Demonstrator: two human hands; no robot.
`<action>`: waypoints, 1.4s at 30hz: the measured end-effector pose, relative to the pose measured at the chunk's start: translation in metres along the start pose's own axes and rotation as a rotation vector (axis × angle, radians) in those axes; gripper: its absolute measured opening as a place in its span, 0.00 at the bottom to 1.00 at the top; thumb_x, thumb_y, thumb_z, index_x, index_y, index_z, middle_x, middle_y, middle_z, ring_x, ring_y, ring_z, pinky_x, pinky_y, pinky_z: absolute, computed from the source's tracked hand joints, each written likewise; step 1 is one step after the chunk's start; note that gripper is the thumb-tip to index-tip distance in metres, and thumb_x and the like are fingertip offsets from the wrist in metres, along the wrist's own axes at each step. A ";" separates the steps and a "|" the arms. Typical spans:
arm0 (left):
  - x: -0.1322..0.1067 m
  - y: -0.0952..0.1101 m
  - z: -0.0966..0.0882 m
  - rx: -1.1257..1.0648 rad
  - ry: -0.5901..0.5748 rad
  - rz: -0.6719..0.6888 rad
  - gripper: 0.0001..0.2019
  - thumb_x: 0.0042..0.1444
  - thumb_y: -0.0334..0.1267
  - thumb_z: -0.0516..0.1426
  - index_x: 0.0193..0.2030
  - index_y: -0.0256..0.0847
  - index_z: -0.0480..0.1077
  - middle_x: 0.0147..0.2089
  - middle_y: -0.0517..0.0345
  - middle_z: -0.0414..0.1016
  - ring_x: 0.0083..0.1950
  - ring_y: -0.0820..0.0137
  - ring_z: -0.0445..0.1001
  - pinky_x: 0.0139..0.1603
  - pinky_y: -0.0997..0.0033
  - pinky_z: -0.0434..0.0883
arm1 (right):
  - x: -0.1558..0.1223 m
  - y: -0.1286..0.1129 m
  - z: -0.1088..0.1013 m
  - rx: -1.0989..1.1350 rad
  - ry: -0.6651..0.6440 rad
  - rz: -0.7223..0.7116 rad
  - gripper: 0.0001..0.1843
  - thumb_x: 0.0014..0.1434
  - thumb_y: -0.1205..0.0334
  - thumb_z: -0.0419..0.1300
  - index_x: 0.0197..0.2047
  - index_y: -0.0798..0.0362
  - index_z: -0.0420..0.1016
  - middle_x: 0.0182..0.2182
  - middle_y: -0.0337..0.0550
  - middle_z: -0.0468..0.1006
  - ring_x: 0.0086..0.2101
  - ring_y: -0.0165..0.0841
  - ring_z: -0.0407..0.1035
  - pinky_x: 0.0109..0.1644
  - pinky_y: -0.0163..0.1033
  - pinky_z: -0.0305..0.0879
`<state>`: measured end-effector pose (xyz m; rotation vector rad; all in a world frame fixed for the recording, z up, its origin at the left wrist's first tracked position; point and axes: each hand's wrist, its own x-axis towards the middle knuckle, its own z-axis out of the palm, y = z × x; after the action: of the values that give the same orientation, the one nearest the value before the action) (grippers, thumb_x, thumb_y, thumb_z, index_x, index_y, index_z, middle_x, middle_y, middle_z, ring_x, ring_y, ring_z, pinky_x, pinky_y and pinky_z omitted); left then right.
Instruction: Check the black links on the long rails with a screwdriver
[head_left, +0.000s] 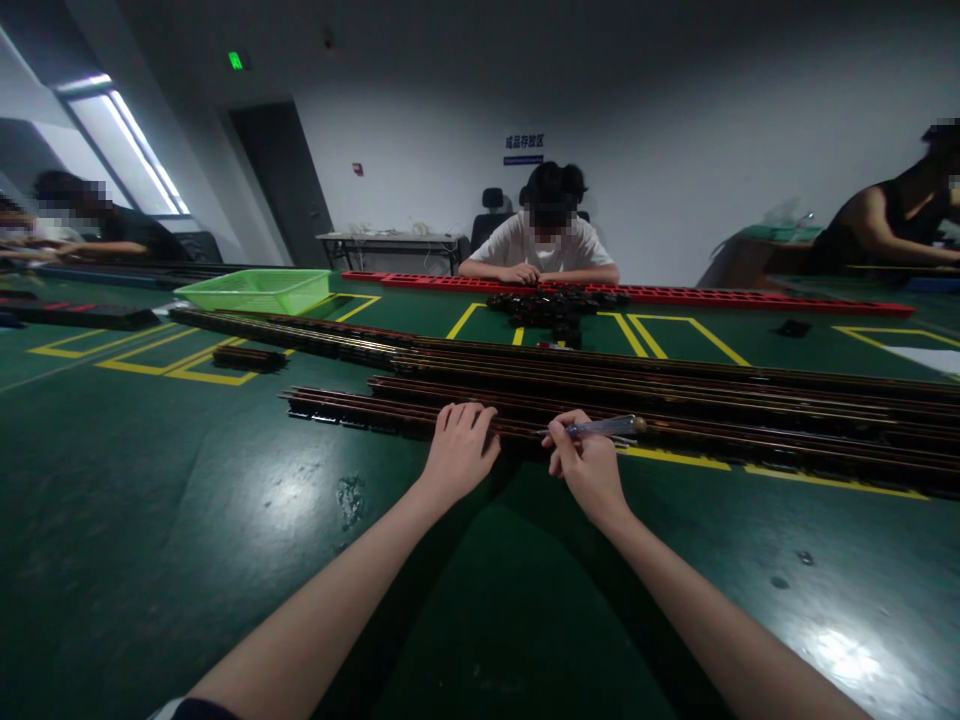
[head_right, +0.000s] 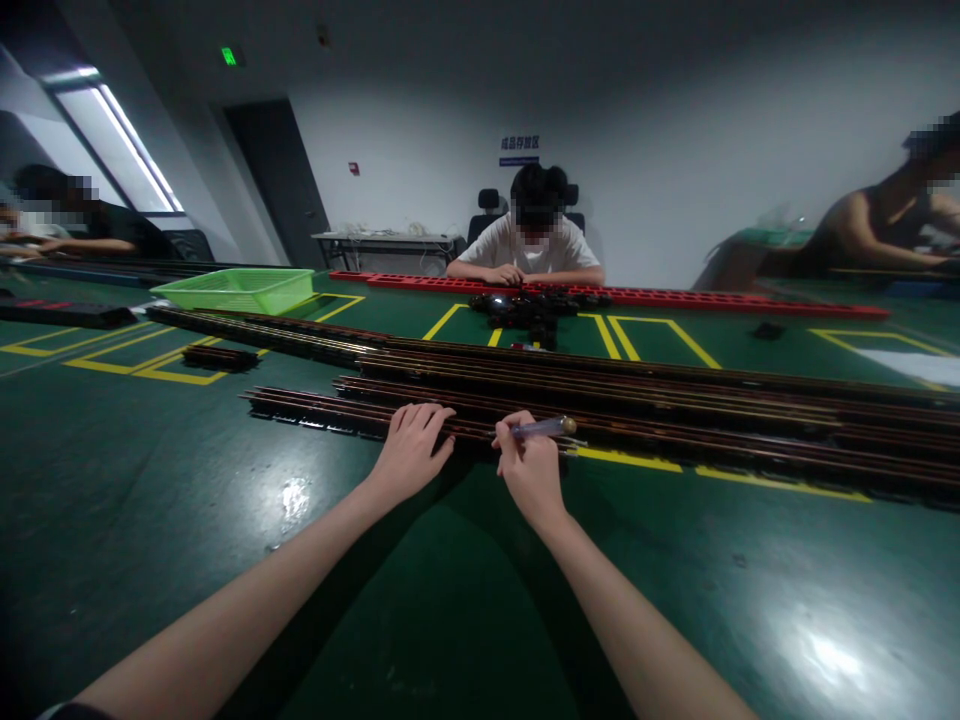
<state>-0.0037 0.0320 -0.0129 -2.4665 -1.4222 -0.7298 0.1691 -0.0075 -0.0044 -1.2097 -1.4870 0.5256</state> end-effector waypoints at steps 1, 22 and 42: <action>0.000 0.000 0.000 0.000 0.004 0.000 0.15 0.59 0.37 0.50 0.51 0.37 0.65 0.50 0.51 0.69 0.54 0.62 0.64 0.58 0.56 0.57 | 0.000 0.000 0.000 -0.001 0.002 0.005 0.13 0.61 0.52 0.50 0.32 0.52 0.62 0.22 0.38 0.72 0.15 0.26 0.65 0.18 0.31 0.59; 0.000 0.001 -0.002 0.042 0.003 -0.004 0.18 0.56 0.26 0.47 0.52 0.38 0.66 0.51 0.50 0.70 0.54 0.62 0.65 0.60 0.56 0.57 | -0.001 -0.001 -0.001 0.037 0.042 0.070 0.15 0.60 0.49 0.50 0.31 0.53 0.62 0.23 0.39 0.71 0.15 0.27 0.65 0.17 0.32 0.61; 0.000 0.000 -0.002 0.033 0.003 0.005 0.19 0.54 0.25 0.48 0.51 0.38 0.67 0.50 0.50 0.69 0.54 0.62 0.65 0.59 0.56 0.58 | -0.002 0.000 -0.002 -0.069 0.093 0.013 0.14 0.61 0.52 0.48 0.30 0.52 0.61 0.18 0.36 0.68 0.15 0.28 0.65 0.19 0.33 0.60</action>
<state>-0.0041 0.0314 -0.0115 -2.4427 -1.4144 -0.7030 0.1710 -0.0095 -0.0044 -1.2811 -1.4289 0.4239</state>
